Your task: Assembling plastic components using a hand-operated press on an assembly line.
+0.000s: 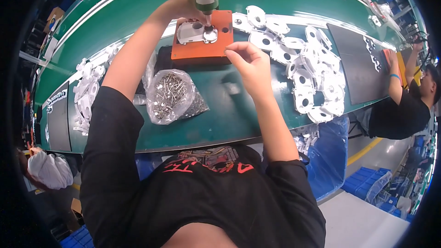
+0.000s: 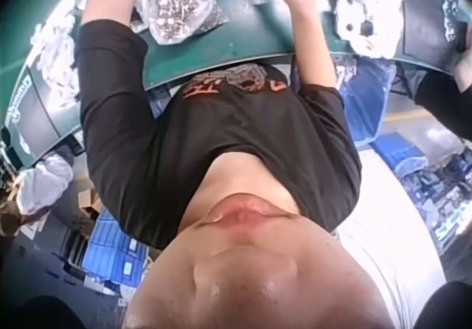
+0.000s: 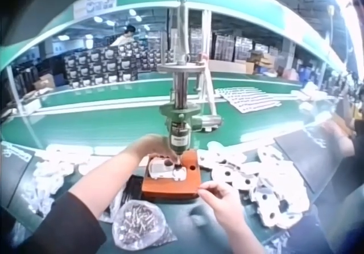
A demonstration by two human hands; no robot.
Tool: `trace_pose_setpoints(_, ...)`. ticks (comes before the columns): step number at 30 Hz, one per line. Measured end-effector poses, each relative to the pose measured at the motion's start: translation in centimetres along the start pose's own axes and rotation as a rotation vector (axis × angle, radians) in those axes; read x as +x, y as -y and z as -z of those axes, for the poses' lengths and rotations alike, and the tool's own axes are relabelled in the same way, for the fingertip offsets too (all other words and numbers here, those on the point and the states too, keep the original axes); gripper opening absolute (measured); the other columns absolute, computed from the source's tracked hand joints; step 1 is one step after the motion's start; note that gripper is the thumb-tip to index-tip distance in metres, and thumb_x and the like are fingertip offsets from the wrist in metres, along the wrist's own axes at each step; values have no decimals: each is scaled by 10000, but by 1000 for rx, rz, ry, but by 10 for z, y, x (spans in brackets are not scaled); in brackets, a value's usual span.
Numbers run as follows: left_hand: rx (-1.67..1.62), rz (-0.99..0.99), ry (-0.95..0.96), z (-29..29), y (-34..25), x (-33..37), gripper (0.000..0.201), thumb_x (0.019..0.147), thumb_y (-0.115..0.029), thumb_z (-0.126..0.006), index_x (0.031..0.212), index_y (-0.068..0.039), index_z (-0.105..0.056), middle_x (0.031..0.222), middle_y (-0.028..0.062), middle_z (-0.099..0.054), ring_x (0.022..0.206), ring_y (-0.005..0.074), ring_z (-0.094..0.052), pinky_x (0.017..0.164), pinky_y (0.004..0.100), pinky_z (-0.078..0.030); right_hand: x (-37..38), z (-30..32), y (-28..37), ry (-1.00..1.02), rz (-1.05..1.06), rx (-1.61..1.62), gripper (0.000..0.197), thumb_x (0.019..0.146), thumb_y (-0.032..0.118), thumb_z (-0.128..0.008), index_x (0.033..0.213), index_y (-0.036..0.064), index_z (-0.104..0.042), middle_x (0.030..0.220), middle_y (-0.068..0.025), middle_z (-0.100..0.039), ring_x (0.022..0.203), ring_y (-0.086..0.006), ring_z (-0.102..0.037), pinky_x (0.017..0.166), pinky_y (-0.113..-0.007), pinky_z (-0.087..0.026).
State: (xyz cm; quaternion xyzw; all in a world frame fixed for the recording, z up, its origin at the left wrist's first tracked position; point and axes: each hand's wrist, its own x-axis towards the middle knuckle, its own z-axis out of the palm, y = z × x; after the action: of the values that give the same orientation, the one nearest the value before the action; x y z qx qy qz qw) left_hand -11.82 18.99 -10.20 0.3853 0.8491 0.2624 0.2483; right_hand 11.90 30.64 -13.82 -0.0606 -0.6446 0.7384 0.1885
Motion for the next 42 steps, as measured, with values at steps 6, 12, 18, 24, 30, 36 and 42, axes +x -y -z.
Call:
trace_pose_setpoints(6,74,-218,-178,-7,-1,-16,284,659,-195,-747,860,-43,-617,709,60,-612,606,172,-576,543,310,-467,46,-10,-17,-9,-28,-175,141,800,61,-638,914,-17,-608,841,-41,-638,764,-91,-596,717,-213,-456)
trace_pose_setpoints(12,-55,-107,-383,-39,18,-73,273,768,-204,-619,936,3,-559,980,178,-613,878,296,-604,776,365,-463,93,-16,-36,23,94,-435,232,774,78,-647,969,-30,-584,863,-76,-644,814,-113,-600,751,-238,-458)
trace_pose_setpoints(18,1,-341,-396,-61,41,-112,368,768,-208,-616,1060,11,-565,1056,192,-587,950,337,-573,848,379,-456,100,-27,-31,119,101,-459,298,751,80,-652,1011,-28,-553,908,-97,-639,857,-142,-594,801,-265,-453)
trace_pose_setpoints(24,273,-519,-583,-75,47,-103,402,761,-260,-638,1082,-23,-587,1054,118,-563,1012,285,-527,873,369,-447,105,-24,-39,126,53,-354,274,749,67,-652,990,-32,-568,885,-79,-625,836,-125,-574,781,-248,-442)
trace_pose_setpoints(30,286,-511,-643,-80,47,-98,376,751,-271,-647,1034,-28,-602,1005,99,-562,978,269,-536,845,361,-465,105,-28,-36,156,35,-419,288,750,81,-657,1005,-31,-582,871,-70,-617,803,-116,-562,762,-245,-439)
trace_pose_setpoints(36,226,-457,-574,-79,46,-102,365,764,-237,-647,1048,-17,-587,1091,118,-552,1048,296,-518,891,375,-438,101,-27,-36,213,83,-697,199,748,87,-651,914,-22,-638,890,-66,-616,857,-120,-557,792,-264,-438)
trace_pose_setpoints(42,257,-499,-651,-81,49,-100,373,743,-271,-644,1036,-42,-605,994,98,-565,967,265,-542,817,362,-479,98,-8,-42,106,214,-580,193,776,93,-598,935,-1,-656,951,-41,-624,919,-143,-546,839,-293,-433)
